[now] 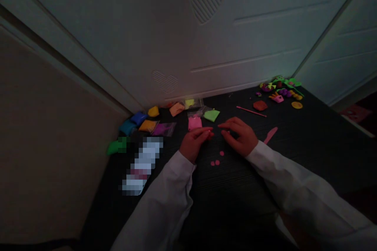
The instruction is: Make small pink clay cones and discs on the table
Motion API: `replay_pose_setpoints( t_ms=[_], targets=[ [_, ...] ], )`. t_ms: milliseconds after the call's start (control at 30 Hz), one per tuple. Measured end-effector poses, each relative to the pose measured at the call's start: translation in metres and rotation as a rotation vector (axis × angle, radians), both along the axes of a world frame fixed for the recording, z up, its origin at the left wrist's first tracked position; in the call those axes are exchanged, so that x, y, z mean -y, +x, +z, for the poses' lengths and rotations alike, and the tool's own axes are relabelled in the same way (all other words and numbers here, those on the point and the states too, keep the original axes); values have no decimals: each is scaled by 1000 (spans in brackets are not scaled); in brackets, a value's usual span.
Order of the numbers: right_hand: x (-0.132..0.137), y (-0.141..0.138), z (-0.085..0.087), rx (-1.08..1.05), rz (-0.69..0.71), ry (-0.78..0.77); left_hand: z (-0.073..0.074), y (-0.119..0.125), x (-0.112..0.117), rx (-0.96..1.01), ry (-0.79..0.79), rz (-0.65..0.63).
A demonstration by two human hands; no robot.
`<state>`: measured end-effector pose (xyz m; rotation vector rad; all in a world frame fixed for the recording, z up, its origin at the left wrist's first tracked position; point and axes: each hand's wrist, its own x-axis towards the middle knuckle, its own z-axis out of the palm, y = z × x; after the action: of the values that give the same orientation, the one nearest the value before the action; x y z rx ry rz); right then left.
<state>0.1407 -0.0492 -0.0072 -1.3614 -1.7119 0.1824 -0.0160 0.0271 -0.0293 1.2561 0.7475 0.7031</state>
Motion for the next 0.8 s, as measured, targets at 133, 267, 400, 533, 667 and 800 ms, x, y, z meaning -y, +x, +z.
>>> replay_pose_setpoints(
  t_ms=[133, 267, 400, 533, 667, 800],
  targets=[
    [0, 0, 0, 4, -6, 6, 0, 0, -1, -17, 39, 14],
    [-1, 1, 0, 1, -14, 1, -2, 0, -2, 14, 42, 2],
    [-1, 1, 0, 4, -18, -1, -1, 1, -3, 60, 48, 18],
    [-1, 1, 0, 10, -17, 3, -1, 1, -3, 31, 59, 30],
    [0, 1, -1, 11, -13, 2, -1, 1, -2, 3, 34, 57],
    [0, 0, 0, 5, -18, -7, -1, 1, -1, 29, 33, 62]
  ],
)
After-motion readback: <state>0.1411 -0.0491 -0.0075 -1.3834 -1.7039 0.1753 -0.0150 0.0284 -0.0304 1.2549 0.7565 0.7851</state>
